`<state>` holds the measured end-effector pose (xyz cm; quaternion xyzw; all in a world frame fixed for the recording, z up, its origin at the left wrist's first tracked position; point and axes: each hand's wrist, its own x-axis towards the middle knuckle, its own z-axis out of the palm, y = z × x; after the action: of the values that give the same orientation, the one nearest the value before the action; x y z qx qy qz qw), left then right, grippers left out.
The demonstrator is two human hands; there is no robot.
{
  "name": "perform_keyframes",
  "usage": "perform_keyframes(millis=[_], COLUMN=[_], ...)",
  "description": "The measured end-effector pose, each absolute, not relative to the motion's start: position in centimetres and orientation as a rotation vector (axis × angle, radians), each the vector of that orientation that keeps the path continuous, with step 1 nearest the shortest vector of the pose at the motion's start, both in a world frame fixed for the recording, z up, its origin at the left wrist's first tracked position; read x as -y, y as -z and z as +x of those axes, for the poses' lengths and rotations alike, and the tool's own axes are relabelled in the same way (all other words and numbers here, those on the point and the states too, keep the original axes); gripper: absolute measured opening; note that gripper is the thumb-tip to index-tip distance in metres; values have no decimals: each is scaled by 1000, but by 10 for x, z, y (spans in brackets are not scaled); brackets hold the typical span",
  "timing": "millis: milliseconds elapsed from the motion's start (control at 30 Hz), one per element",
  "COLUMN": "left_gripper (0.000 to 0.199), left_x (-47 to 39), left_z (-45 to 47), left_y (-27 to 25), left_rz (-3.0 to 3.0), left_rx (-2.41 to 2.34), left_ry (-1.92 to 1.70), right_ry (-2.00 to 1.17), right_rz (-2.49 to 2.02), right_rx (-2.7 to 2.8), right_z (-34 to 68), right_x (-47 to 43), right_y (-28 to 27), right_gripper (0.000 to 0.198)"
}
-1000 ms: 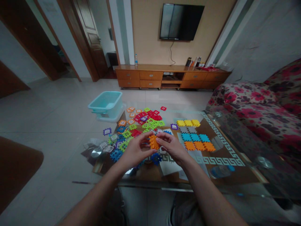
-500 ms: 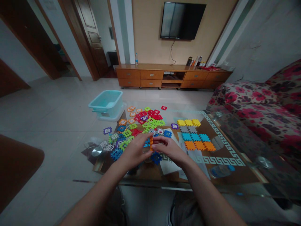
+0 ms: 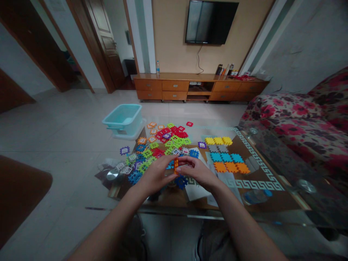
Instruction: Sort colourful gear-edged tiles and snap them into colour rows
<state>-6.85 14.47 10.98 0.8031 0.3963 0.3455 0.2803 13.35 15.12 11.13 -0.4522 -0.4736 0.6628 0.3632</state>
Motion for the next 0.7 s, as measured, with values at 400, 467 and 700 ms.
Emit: perform_keyframes(millis=[400,467,700], left_gripper=[54,52,35], left_x=[-144,-144,-145], left_z=[-66,-66,-66], left_y=[-114,-116,-119], left_rz=[2140,2113,2101], left_rx=[-1030,-1016,-1035], left_ry=[-966,-970,-955], right_ry=[-1781,-1799,-1748], right_rz=[-1119,-1114,-1126], right_rx=[1107,1043,883], right_z=[135,135,134], right_x=[-150,-151,-154], right_y=[-109,-108,-108], right_gripper=[49,54,49])
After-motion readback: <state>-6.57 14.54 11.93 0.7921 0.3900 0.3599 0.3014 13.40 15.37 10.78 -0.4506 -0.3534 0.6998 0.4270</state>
